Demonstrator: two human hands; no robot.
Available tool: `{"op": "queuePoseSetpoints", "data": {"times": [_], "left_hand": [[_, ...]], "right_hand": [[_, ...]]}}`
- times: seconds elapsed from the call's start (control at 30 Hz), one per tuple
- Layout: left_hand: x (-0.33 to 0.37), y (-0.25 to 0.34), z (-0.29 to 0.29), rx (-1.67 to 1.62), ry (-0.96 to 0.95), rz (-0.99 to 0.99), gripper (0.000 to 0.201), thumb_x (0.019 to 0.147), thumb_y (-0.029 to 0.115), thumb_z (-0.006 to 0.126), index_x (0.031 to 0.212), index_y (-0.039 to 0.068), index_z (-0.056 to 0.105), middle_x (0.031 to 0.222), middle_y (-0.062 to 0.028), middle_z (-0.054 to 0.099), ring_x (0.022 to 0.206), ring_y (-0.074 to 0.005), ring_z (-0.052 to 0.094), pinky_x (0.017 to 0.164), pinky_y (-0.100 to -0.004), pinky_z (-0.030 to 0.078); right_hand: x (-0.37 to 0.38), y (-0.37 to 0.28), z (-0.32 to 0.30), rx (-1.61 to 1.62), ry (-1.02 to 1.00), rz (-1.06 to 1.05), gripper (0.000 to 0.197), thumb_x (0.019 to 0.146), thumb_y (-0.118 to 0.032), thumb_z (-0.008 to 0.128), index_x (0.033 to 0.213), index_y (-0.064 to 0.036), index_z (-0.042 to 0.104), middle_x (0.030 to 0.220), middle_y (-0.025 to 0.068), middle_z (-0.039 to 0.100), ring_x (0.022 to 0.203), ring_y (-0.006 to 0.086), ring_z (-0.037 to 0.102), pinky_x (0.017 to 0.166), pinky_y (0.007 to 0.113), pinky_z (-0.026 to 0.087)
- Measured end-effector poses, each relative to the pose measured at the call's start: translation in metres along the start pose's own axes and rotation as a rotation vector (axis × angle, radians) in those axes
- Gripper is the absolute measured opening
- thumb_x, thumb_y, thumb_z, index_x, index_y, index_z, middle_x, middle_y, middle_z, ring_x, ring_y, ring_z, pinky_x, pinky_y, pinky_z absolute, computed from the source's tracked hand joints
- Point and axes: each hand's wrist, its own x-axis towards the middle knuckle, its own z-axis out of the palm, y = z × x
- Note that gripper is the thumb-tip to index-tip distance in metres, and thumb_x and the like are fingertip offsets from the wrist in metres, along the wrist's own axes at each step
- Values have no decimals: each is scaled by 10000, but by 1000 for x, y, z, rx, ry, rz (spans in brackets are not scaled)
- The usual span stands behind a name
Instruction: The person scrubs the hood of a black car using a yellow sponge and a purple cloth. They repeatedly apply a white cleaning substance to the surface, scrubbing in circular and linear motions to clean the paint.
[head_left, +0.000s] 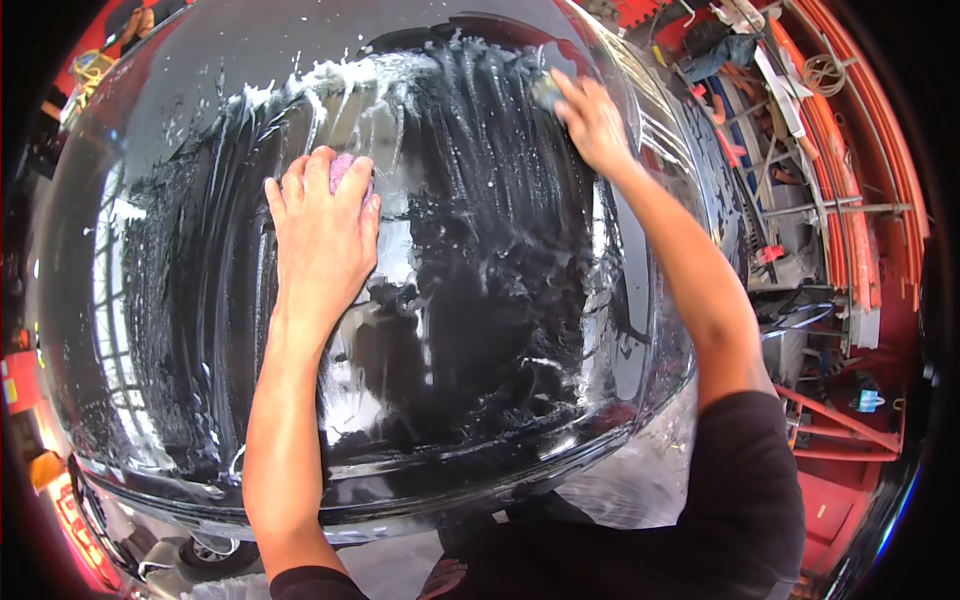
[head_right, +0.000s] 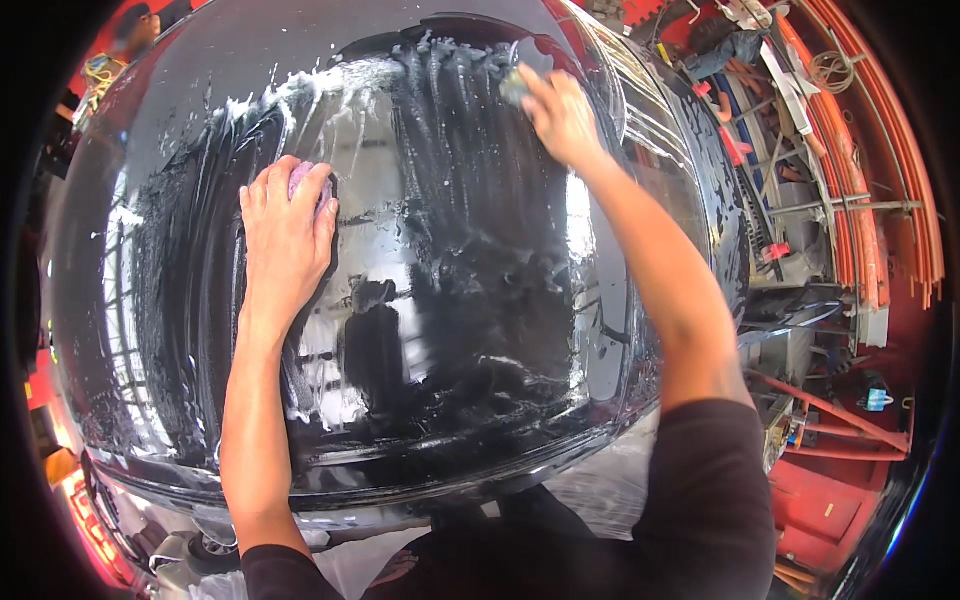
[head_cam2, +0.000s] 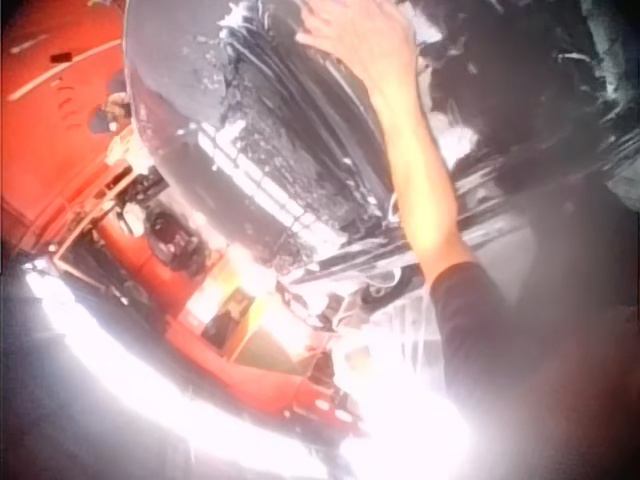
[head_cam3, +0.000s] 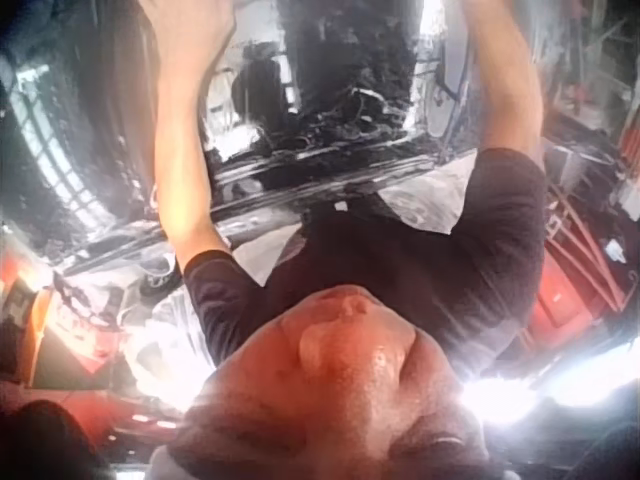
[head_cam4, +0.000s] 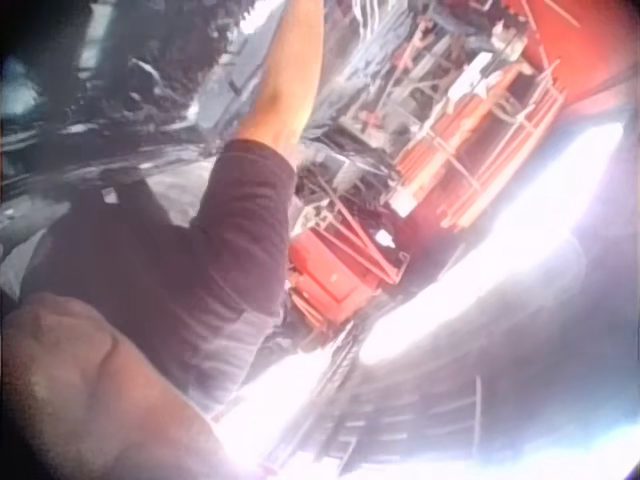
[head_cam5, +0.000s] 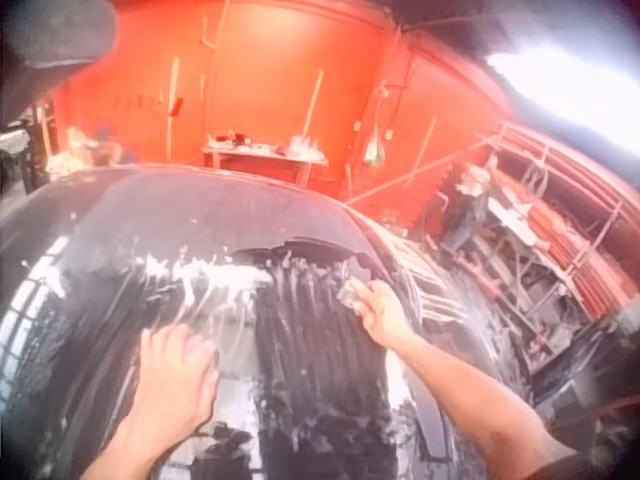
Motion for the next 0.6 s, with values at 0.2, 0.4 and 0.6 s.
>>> {"op": "queuePoseSetpoints", "data": {"times": [0.2,0.4,0.6], "left_hand": [[-16,-22,-7,12,-59,-56,420,1026,228,699,1424,103,661,1492,-215,552,1452,-443,475,1219,-721,329],[-3,-3,-4,45,12,-24,414,1015,199,705,1415,103,659,1479,-202,563,1423,-426,493,1216,-643,333],[-9,-16,-8,-21,-38,-24,411,1021,213,702,1415,103,662,1491,-203,553,1450,-437,471,1232,-720,309]], "right_hand": [[-60,-68,-5,65,-11,46,549,1035,-218,700,1576,-178,619,1338,261,645,1241,447,632,1080,499,499],[-60,-12,-23,12,-72,-14,565,1054,-216,660,1612,-178,577,1365,237,644,1270,441,624,1121,495,480],[-23,-35,20,-14,28,164,532,1012,-233,724,1536,-202,641,1343,253,644,1248,458,619,1055,558,513]]}}
